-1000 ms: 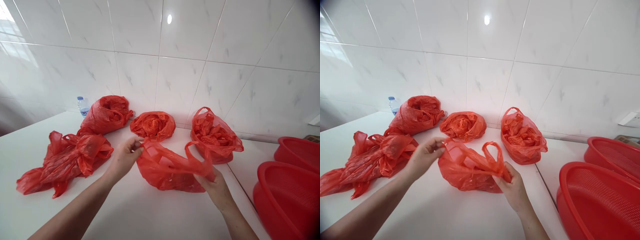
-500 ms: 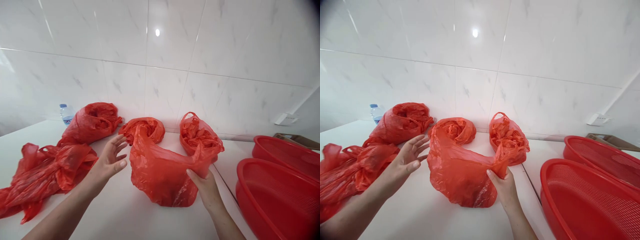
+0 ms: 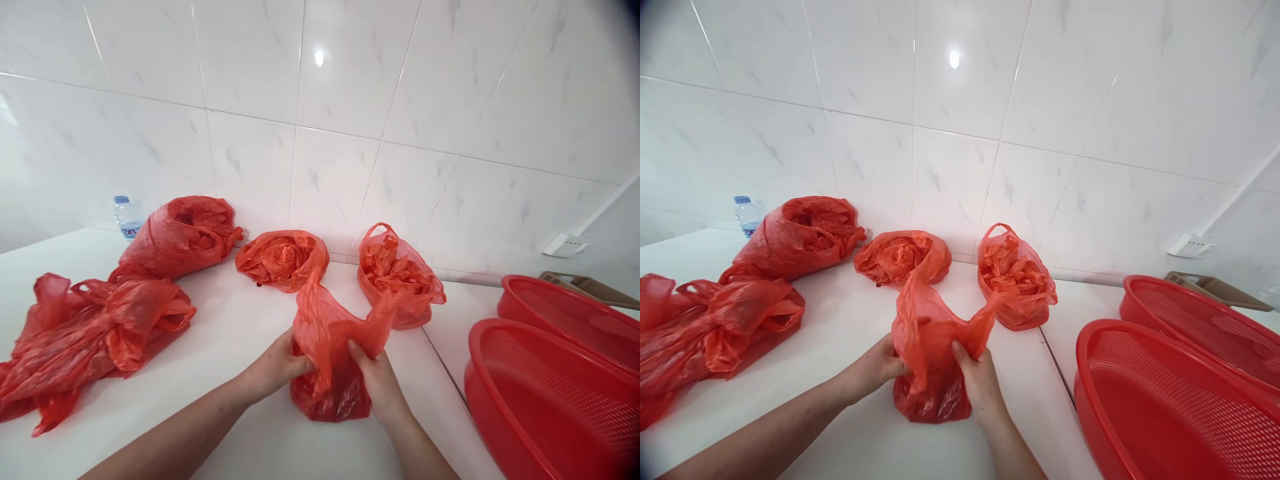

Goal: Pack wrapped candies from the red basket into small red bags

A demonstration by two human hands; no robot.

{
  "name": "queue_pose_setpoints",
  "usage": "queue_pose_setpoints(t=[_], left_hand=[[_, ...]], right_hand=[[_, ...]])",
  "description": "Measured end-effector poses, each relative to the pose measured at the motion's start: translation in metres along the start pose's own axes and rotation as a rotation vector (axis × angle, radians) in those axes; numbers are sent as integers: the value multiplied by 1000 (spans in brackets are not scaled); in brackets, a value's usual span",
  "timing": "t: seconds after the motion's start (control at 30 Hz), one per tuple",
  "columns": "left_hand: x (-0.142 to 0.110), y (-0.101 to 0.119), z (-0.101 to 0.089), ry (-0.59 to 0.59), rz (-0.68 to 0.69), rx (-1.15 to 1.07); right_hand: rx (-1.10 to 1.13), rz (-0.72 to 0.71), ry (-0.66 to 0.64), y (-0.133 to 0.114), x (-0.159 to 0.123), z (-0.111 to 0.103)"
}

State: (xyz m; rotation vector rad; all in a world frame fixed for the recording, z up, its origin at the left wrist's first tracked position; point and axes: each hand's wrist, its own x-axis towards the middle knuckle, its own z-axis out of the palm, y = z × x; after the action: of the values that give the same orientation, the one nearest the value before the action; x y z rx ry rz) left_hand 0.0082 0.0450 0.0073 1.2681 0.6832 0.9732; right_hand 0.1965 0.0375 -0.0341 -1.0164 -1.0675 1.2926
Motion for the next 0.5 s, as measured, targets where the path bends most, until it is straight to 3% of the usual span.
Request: queue_pose_setpoints(t=[0.07, 0.2, 0.27, 0.37, 0.5], left_hand=[[9, -4, -1, 30, -46, -112], [25, -14, -7, 315, -139, -493], [29, -20, -13, 409, -147, -562], [31, -29, -22, 463, -166, -609], [28, -33, -27, 438, -194, -677]], right_hand=[[-2, 10, -22, 2, -3, 6], [52, 70, -9, 3, -5, 2], [116, 119, 5, 4, -3, -2], [146, 146, -21, 7, 1, -9], [105, 116, -89, 9, 3, -18]])
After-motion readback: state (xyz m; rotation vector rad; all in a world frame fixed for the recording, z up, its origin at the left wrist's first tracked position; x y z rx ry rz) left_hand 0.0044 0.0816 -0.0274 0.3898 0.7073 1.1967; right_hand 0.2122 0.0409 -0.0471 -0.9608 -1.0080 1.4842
